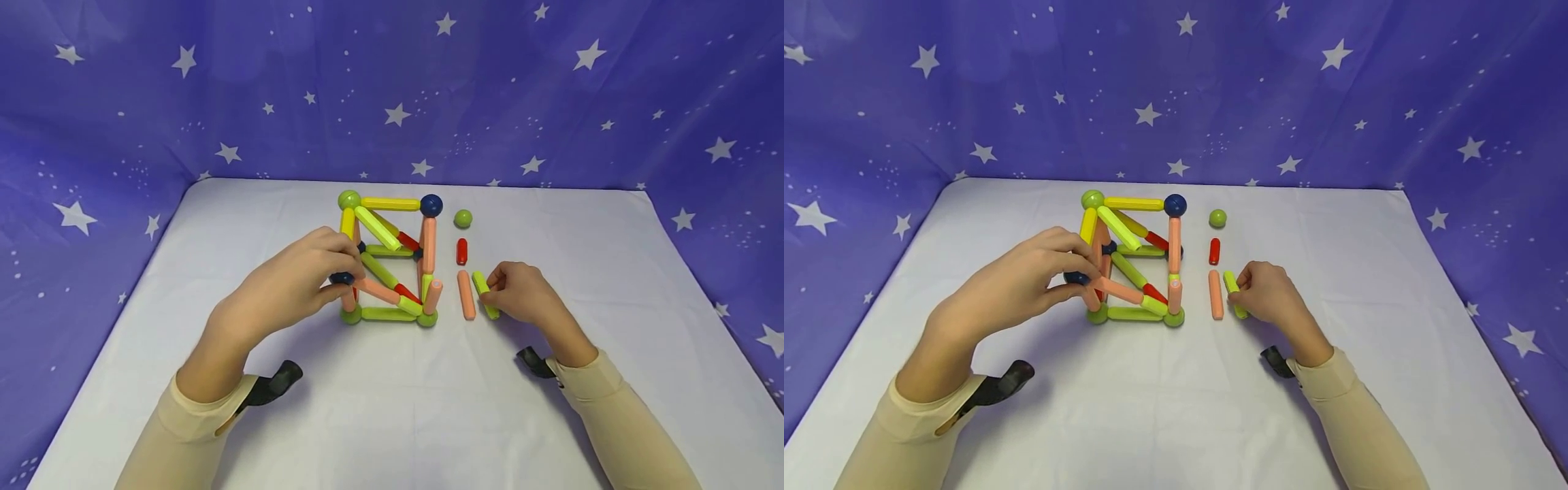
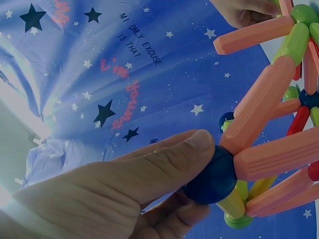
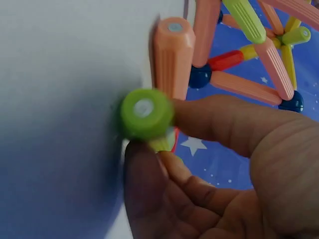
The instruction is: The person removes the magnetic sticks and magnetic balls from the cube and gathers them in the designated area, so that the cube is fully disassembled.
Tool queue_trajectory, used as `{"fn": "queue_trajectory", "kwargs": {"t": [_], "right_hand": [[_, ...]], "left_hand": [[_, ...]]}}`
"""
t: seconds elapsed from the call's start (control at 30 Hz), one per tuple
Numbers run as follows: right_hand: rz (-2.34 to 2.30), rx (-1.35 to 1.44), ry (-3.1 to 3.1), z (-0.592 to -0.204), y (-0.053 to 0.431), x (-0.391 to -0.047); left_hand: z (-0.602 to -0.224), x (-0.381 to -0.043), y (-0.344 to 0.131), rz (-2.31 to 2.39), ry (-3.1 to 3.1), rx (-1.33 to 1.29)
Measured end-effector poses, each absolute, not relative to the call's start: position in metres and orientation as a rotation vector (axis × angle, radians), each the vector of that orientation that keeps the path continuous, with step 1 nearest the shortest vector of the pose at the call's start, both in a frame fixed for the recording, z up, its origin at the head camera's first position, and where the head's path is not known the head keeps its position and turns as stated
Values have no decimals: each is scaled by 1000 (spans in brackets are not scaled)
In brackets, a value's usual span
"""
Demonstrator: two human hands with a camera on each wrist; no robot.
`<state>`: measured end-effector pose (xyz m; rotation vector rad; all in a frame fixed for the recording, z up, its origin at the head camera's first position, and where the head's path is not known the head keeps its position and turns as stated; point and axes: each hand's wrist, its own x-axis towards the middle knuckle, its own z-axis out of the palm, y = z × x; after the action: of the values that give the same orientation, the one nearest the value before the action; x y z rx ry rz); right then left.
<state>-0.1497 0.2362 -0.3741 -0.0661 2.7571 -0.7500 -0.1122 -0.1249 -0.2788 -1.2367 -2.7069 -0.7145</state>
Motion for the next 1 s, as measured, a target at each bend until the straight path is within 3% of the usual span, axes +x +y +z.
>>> {"fn": "queue_trajectory", "kwargs": {"t": [0.43, 0.77, 0.87, 1.0], "right_hand": [[-898, -66, 2624, -376, 229, -149], [-727, -82, 2792, -364, 225, -140], [-819, -220, 2904, -353, 215, -129], [-1022, -680, 2871, -340, 199, -113]], "left_hand": [[-277, -113, -125, -709, -2676, -1278], [-279, -113, -127, -716, -2676, -1288], [-279, -113, -127, -716, -2672, -1290], [-279, -114, -127, -713, -2670, -1289]]}}
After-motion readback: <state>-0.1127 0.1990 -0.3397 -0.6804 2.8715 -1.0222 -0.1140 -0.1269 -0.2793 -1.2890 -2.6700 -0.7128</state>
